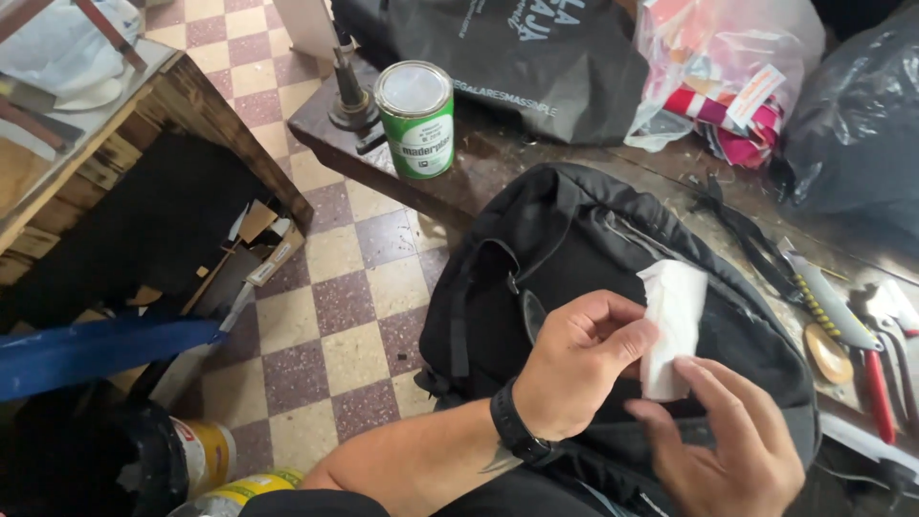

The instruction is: Cutting a seam on a backpack with a utility knife and cleaning the interior area.

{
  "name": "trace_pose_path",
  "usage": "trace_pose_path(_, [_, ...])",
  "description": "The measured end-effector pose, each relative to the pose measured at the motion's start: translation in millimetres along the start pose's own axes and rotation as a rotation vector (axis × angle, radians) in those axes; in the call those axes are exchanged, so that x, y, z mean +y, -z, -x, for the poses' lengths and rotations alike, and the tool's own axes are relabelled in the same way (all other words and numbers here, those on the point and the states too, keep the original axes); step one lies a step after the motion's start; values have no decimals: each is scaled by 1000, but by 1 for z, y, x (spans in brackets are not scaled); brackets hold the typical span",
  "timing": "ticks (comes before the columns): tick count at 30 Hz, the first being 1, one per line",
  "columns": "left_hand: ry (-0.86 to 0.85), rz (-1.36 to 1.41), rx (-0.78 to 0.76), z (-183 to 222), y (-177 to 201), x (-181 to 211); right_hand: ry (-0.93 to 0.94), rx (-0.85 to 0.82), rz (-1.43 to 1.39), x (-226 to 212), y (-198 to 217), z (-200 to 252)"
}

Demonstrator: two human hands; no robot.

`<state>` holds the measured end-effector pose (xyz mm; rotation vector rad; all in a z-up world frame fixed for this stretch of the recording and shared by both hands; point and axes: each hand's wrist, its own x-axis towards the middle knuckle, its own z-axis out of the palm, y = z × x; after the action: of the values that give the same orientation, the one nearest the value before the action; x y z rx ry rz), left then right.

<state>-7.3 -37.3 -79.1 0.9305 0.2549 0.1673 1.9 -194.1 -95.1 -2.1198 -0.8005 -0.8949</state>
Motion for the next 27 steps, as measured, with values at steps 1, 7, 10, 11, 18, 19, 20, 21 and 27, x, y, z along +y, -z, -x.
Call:
trace_pose_path(1, [21, 54, 17, 3, -6, -1, -51, -14, -61, -6, 1, -2])
trace_pose_path(7, [-22, -58, -62, 14, -28, -4, -301, -98, -186, -10, 33, -16])
trace_pose_path(10, [-47, -260, -95, 16, -37, 7, -576, -166, -300, -11, 43, -26])
trace_pose_path(11, [-44, -270, -104, 13, -37, 6, -583, -155, -301, -8, 44, -26])
trace_pose_path(18, [-94, -346, 82, -15, -21, 4, -1147, 269, -859, 43, 33, -23])
trace_pose_path(19, [-72, -423, 140, -17, -18, 7, -1131, 279, -904, 40, 34, -30])
trace_pose_path(20, [-74, -424, 137, -14, -17, 4, -1129, 282, -906, 40, 34, -31])
trace_pose_path(21, [-403, -619, 137, -11, -15, 1, -1134, 284, -877, 39, 34, -33])
trace_pose_path(27, [-418, -885, 19, 0, -31, 34, -1024, 162, -839, 28, 31, -28])
